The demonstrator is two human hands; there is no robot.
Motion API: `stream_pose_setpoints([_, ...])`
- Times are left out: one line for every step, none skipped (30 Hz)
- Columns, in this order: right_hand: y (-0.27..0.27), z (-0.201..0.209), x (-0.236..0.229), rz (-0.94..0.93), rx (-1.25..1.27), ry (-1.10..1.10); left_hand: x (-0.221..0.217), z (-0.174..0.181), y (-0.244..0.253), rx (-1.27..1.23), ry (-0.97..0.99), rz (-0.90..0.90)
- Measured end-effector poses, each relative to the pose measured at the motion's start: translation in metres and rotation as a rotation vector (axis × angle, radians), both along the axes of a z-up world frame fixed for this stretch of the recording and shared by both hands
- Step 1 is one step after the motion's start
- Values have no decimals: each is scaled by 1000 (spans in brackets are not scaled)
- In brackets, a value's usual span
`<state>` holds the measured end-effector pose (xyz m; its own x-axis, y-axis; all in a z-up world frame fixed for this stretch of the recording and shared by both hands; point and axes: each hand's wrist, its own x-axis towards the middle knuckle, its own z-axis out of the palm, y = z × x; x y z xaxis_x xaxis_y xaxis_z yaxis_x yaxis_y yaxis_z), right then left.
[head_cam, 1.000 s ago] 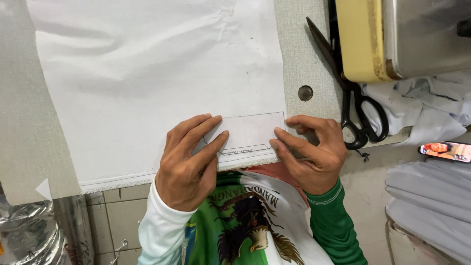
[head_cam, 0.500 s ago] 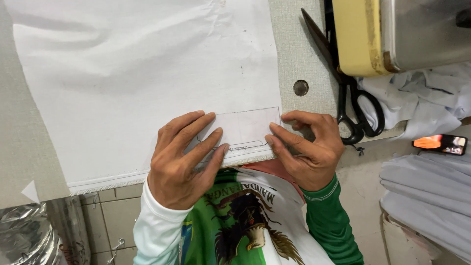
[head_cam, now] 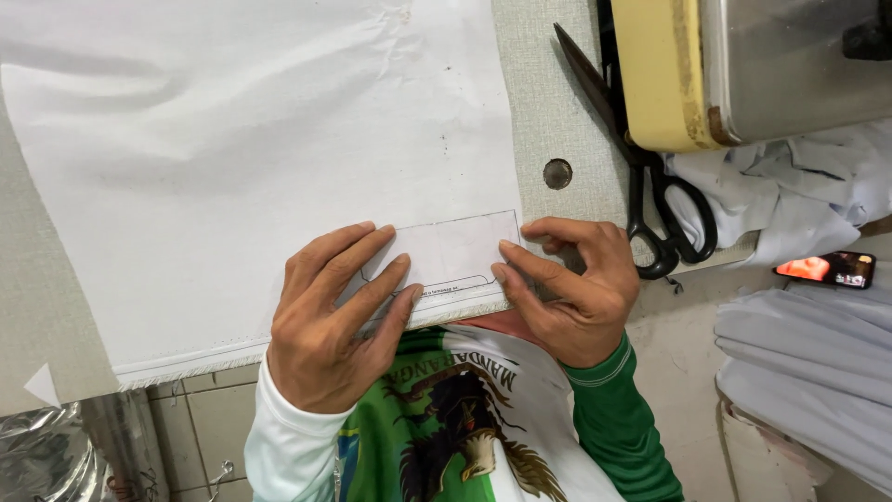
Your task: The person uses a ruler and a pencil to trace and draw a pattern onto a large sheet of white fabric laid on a table. They repeatedly reposition the ruler to draw straight lines and angled corners, outlining a specific shape on the material.
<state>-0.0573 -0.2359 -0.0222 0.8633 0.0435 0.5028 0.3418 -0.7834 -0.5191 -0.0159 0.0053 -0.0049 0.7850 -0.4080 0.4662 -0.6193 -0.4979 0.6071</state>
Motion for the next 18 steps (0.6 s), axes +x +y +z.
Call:
stream_pose_setpoints([1, 1, 0, 1, 2, 1, 0, 1, 0, 2, 1, 1])
stream_pose_setpoints([2, 3, 1, 13, 4, -10, 0, 3, 1, 0, 3, -3])
stream_pose_setpoints([0, 4, 5, 25, -5, -33, 2, 2, -2, -12, -7, -7])
stream_pose_setpoints([1, 3, 6, 25, -13, -43, 2, 4, -1, -20, -18, -7])
stream_pose_setpoints([1, 3, 5, 22, 3, -42, 2, 6, -1, -8, -11, -4])
stream_pose_setpoints([1, 3, 5, 19, 19, -42, 2, 7, -2, 3, -4, -1])
stream_pose_setpoints([0, 2, 4, 14, 18, -45, 1, 6, -4, 2, -7, -6])
stream_pose_setpoints([0, 0, 3, -3, 3, -41, 0, 5, -4, 2, -3, 7])
stream_pose_setpoints([1, -1, 2, -19, -9, -36, 0, 4, -4, 6, 2, 22])
stream_pose_setpoints([0, -2, 2, -22, -7, -37, 0, 4, -4, 8, 1, 18])
stream_pose_setpoints([0, -2, 2, -20, -8, -35, 0, 4, -4, 13, 5, 21])
stream_pose_setpoints([0, -2, 1, -17, -8, -33, 0, 4, -3, 17, 8, 23])
stream_pose_setpoints([-1, -2, 2, -16, -7, -32, 0, 4, -4, 19, 10, 24])
stream_pose_setpoints([-2, -2, 2, -10, -14, -38, 1, 4, -4, 16, 5, 20])
stream_pose_setpoints([-1, -2, 2, -1, -17, -40, 0, 4, -3, 17, 4, 19])
stream_pose_setpoints([-2, 0, 3, 3, -11, -34, 0, 4, -4, 23, 9, 23])
stream_pose_setpoints([-2, 1, 3, 24, -11, -37, 0, 5, -4, 15, 8, 11])
stream_pose_setpoints([-1, 3, 4, 45, -11, -40, 1, 6, -3, 7, 7, -1])
